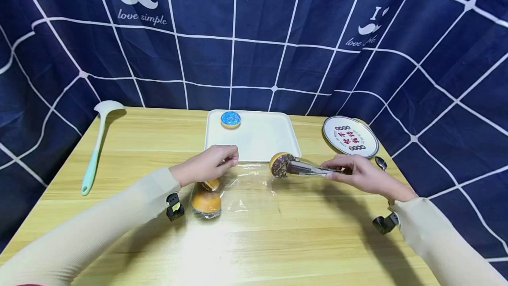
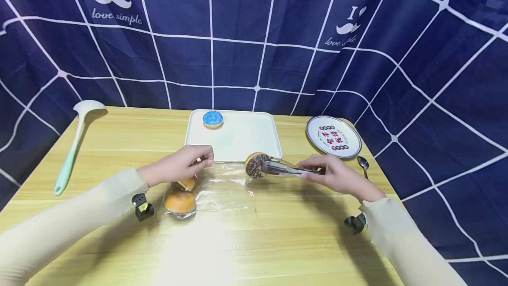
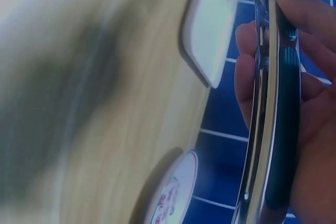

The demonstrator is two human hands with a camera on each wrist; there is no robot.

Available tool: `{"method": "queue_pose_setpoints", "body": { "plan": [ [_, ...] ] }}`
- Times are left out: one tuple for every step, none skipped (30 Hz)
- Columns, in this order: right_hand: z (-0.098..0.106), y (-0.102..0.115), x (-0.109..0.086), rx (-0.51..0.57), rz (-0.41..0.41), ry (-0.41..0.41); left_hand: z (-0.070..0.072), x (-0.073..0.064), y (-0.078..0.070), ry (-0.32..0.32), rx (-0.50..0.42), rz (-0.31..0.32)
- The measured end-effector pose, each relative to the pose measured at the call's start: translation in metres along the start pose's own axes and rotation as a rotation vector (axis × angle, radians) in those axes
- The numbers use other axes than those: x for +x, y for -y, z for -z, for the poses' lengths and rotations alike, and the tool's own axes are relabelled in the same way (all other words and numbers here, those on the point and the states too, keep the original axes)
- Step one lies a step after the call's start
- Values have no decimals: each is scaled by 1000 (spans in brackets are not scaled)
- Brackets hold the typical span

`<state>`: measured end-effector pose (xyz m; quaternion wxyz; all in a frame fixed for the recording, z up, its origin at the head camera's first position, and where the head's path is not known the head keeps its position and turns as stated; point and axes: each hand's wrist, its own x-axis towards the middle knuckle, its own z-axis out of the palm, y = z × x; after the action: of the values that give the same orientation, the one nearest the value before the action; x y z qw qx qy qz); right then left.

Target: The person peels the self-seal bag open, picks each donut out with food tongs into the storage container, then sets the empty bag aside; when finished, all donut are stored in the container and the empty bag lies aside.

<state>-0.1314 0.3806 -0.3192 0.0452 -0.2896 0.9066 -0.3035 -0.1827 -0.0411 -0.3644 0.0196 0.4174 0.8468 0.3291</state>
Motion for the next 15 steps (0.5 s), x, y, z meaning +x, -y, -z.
{"method": "queue_pose_setpoints", "body": {
  "plan": [
    [2, -1, 2, -1, -18, -10, 0, 0, 0, 1, -1, 3],
    [4, -2, 3, 0, -41, -22, 0, 0, 0, 2, -4, 6],
    [6, -3, 6, 7, -69, -32, 0, 0, 0, 3, -5, 11],
    [7, -4, 9, 8, -98, -42, 0, -1, 0, 3, -6, 15],
    [8, -5, 12, 6, -129, -45, 0, -1, 0, 3, -8, 19],
    [10, -7, 16, 7, -160, -47, 0, -1, 0, 3, -9, 20],
    [10, -8, 20, 7, -188, -46, 0, -1, 0, 4, -11, 22],
    [11, -11, 24, 4, -218, -47, 0, -2, 0, 3, -14, 22],
    [11, -13, 30, 2, -244, -44, 0, -2, 0, 3, -13, 21],
    [11, -15, 35, -1, -270, -40, 0, -2, 0, 3, -15, 20],
    [10, -18, 41, 5, -296, -35, 0, -2, 0, 2, -17, 19],
    [9, -21, 47, 19, -314, -36, 0, -2, 0, 3, -17, 19],
    [7, -23, 53, 37, -331, -38, 0, -2, 0, 3, -19, 18],
    [6, -25, 59, 58, -348, -39, 1, -2, 0, 4, -21, 18],
    [4, -27, 65, 77, -358, -39, 1, -2, 0, 5, -21, 19]
  ]
}}
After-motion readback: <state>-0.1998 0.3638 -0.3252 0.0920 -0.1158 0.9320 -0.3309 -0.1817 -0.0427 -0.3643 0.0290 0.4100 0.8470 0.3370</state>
